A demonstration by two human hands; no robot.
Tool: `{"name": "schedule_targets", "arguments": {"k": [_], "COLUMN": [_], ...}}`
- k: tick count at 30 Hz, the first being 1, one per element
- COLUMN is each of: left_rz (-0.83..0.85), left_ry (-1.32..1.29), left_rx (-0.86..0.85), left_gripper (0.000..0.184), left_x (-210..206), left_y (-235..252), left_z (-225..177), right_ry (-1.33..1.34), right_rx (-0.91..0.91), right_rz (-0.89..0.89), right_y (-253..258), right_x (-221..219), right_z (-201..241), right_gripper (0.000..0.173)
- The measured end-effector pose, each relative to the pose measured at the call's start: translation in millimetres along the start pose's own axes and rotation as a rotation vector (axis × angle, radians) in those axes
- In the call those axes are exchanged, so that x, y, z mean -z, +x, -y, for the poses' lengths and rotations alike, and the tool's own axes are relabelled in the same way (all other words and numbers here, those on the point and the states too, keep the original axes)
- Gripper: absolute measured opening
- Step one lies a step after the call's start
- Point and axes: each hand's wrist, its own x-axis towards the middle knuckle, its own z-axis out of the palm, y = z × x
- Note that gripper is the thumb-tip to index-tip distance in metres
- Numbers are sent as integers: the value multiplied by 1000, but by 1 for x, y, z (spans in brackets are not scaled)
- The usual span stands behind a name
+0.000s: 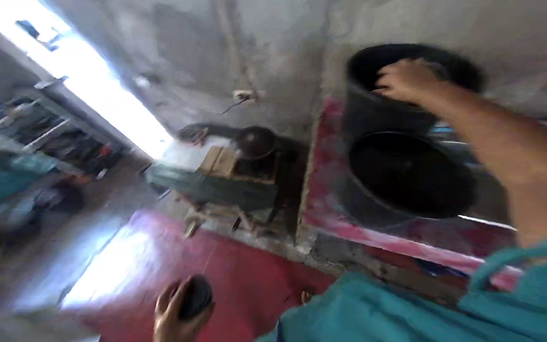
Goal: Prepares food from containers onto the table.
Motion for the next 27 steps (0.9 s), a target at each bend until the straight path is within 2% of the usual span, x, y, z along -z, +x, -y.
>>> {"name": "schedule_targets", "arguments": {"k": [1, 3, 5, 6, 8, 9, 12, 13, 15, 17, 20, 22, 24, 25, 27], "left_rz": [-56, -125, -183, -213, -262, -282, -364, -402, -504, -597, -729, -825, -979, -1059, -1229], "left_ry": [-23, -98, -173, -199, -217, -219, -221, -230, -330, -627, -1192, -1488, -1557, -1573, -1634], "left_rx": [9, 8, -9, -29, -101, -134, -136, -105, -57, -56, 77, 204, 278, 289, 294], "left_gripper": [88, 87, 82, 82, 85, 88, 103, 108, 119, 127, 91, 79, 64, 63, 71], "left_x": [5, 23, 41, 51, 71, 83, 116, 128, 154, 176, 196, 212, 228, 234, 245], "left_y": [2, 2, -4, -11, -29, -40, -87, -105, -152, -209, -284, -325, -369, -392, -433], "left_z": [-7, -23, -30, -32, -34, -35, -31, -26, -6, 23, 47, 55, 69, 76, 84], "right_ry": [56, 221, 410, 513, 730, 829, 1194, 1320, 1513, 1593, 1528, 1407, 1249, 1204, 1138], "right_rx": [92, 305, 564, 686, 841, 874, 833, 814, 829, 915, 1133, 1343, 1592, 1709, 2009], "right_rz": [-94, -238, -301, -265, -62, 107, 785, 939, 1097, 1149, 1048, 777, 347, 197, 106], "right_y": [2, 5, -4, -21, -73, -98, -164, -187, -230, -267, -326, -368, -406, -423, -456], "right_x": [9, 42, 67, 83, 114, 120, 110, 106, 105, 113, 130, 140, 148, 152, 159], "right_z": [19, 92, 197, 258, 380, 435, 581, 624, 698, 761, 843, 893, 946, 969, 1008], "right_gripper": [26, 31, 38, 39, 36, 37, 50, 48, 38, 37, 39, 40, 39, 41, 54]}}
